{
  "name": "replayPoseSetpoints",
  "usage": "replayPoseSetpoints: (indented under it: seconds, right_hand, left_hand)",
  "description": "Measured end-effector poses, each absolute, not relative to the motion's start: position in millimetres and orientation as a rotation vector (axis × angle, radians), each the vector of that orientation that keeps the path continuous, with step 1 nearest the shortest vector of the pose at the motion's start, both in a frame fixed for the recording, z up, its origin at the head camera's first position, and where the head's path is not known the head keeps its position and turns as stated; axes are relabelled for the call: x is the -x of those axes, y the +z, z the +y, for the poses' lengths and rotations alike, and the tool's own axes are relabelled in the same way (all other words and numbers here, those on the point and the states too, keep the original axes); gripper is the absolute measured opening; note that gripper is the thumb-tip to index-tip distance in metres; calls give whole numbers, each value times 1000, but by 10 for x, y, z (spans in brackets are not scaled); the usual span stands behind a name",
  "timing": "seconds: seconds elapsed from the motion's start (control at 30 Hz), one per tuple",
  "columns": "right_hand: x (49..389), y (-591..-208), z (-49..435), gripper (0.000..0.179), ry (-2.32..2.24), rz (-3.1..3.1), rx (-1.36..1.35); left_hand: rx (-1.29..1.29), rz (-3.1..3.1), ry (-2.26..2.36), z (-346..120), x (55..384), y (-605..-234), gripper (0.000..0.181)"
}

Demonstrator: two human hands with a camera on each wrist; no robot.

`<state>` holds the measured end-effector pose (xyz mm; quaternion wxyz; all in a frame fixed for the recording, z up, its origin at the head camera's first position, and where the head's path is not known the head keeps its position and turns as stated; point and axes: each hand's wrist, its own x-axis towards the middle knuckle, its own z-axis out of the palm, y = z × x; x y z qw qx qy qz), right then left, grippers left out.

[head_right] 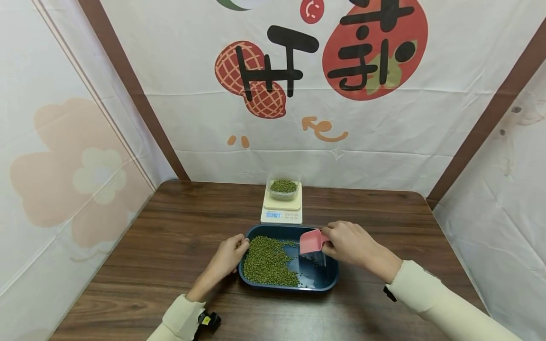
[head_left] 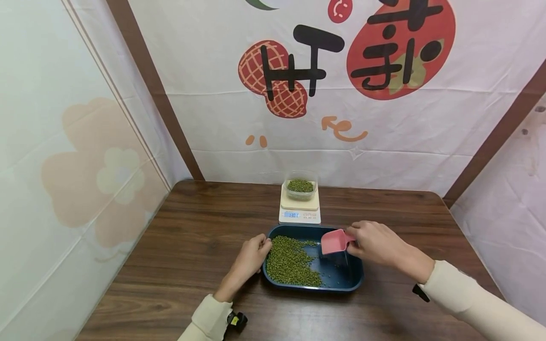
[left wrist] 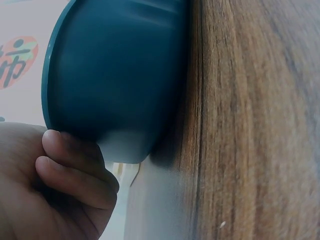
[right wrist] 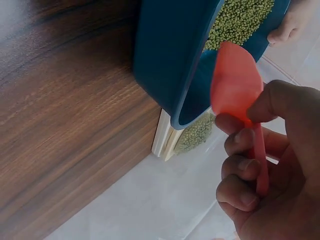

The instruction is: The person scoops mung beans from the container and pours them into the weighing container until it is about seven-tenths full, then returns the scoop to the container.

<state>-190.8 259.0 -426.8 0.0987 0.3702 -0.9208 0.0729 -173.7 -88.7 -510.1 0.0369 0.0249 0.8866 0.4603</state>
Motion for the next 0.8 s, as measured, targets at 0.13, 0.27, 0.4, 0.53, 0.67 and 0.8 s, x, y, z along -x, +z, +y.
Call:
replayPoseSetpoints:
  seconds: [0.13,0.27,0.4,0.53,0.67,0.8]
  right_hand:
    - [1870,-4250,2596,14,207,-2753,-1111]
    - [1837,-4232,2588,10,174,-2792,-1096]
    - [1819,-4233,2577,6,148,-2809,-1099]
    - [1806,-4237,2567,5,128,-2799,-1131]
    - [1793,-4247,2552,5,117,-2799,-1153]
    - [1775,-4254,2535,6,100,-2794,-1163]
  left_hand:
    - [-74,2714,1419,-888,1738,-5105,36]
    - [-77,2705,1429,-892,1735,-5104,36]
    - [-77,2706,1428,-897,1735,-5107,37]
    - [-74,2708,1424,-898,1737,-5109,36]
    - [-71,2700,1433,-896,1735,-5106,35]
    - [-74,2690,1441,-893,1735,-5099,36]
